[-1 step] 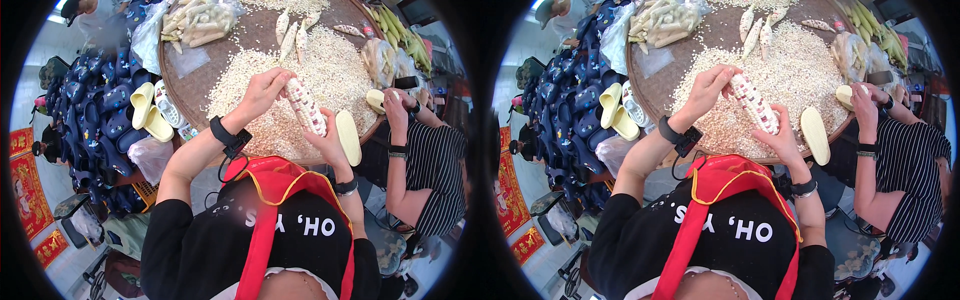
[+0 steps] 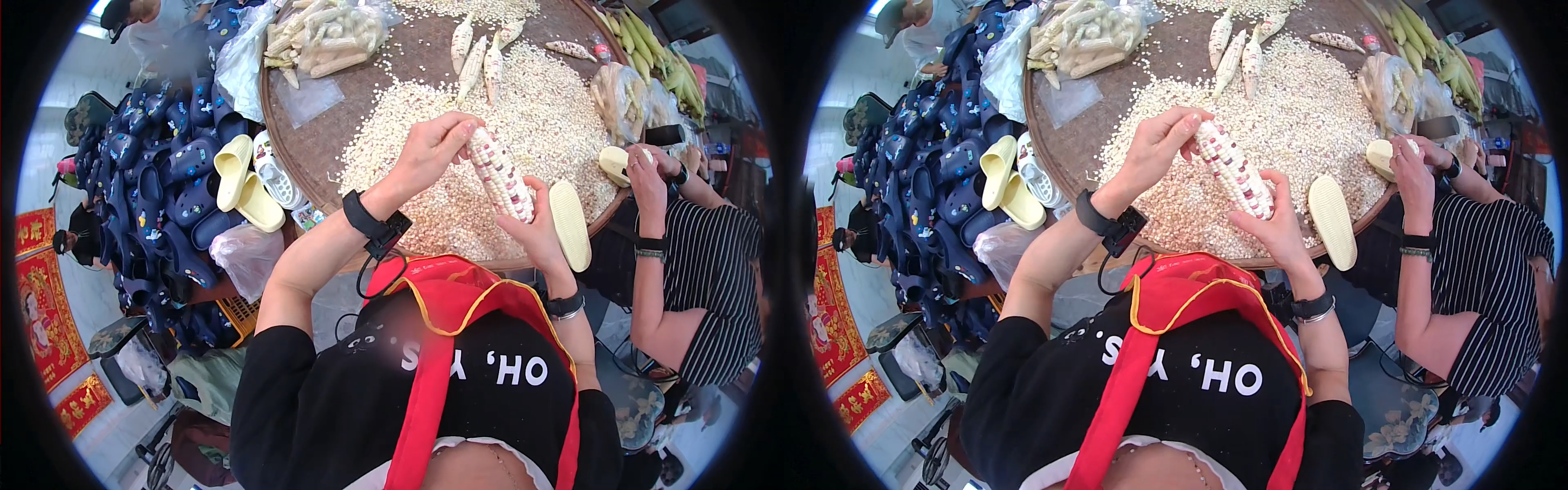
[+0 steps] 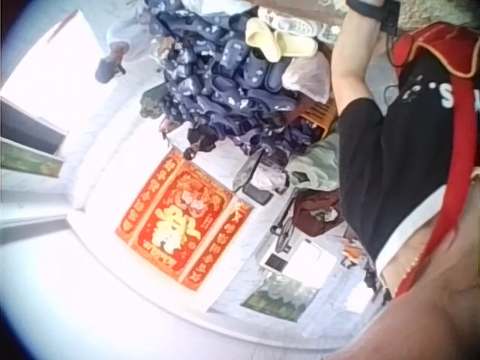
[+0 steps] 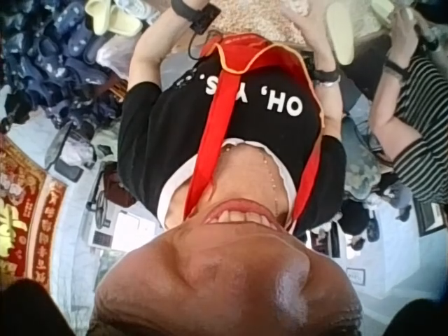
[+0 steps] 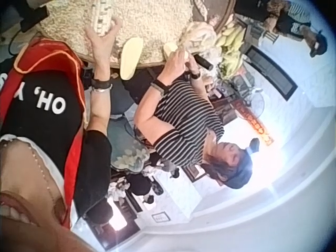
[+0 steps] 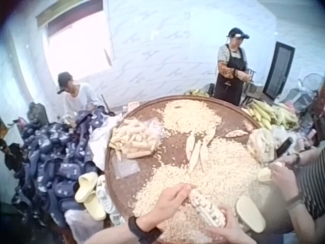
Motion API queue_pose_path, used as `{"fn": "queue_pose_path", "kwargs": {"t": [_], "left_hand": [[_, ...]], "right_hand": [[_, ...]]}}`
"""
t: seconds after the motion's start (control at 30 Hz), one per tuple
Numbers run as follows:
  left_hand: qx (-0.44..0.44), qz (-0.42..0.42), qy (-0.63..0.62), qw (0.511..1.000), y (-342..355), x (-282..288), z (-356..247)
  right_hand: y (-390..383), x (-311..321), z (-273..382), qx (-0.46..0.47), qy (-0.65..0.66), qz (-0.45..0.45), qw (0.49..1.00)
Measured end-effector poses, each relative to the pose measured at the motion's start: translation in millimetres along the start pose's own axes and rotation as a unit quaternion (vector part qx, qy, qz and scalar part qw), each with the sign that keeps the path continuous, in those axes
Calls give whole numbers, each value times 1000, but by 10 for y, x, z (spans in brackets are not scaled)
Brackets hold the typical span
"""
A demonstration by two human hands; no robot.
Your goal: Manually peeling kernels off of corn cobs into a pile on a large tray.
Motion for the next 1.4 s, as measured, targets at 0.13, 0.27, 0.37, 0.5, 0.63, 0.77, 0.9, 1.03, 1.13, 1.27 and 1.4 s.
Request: {"fn": "queue_pose_path", "kwargs": {"t": [0.13, 0.27, 0.37, 0.5, 0.63, 0.77, 0.9, 1.03, 1.13, 1.27, 1.4], "left_hand": [[-18, -7, 49, 999, 12, -49, -22], [-5, 7, 121, 993, 14, -39, 1], [57, -12, 13, 998, -6, -28, 70], [41, -23, -33, 998, 6, 48, 109], [19, -6, 24, 1000, 24, 53, -39], [-150, 19, 252, 956, -15, 69, -137], [-260, -12, 293, 920, -39, 27, -114], [-230, -22, 296, 927, -1, 20, -35], [-161, -17, 233, 959, 45, 47, -14], [-71, 6, 149, 986, 126, 4, 16], [-76, 19, 175, 981, 149, -29, 24]], "right_hand": [[44, -54, 7, 26, -61, -34, 997], [34, -142, 100, 129, -217, -105, 962], [27, -121, 142, 185, -311, -149, 920], [40, -125, 175, 173, -307, -148, 924], [55, -107, 162, 156, -259, -144, 942], [5, -131, 192, 144, -262, -138, 944], [-9, -149, 192, 183, -287, -153, 928], [20, -128, 190, 162, -266, -151, 938], [22, -103, 218, 156, -270, -162, 936], [74, -24, 133, 140, -281, -168, 934], [46, 7, 149, 143, -291, -175, 930]]}}
Point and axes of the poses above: each hand's wrist, its own y-axis towards the middle knuckle, its own x-axis out of the back of the hand, z = x × y, the point moved 4 cm from there along y, towards the middle knuckle, and after that the axes turned 9 degrees about -x, right-handed, at the moved point
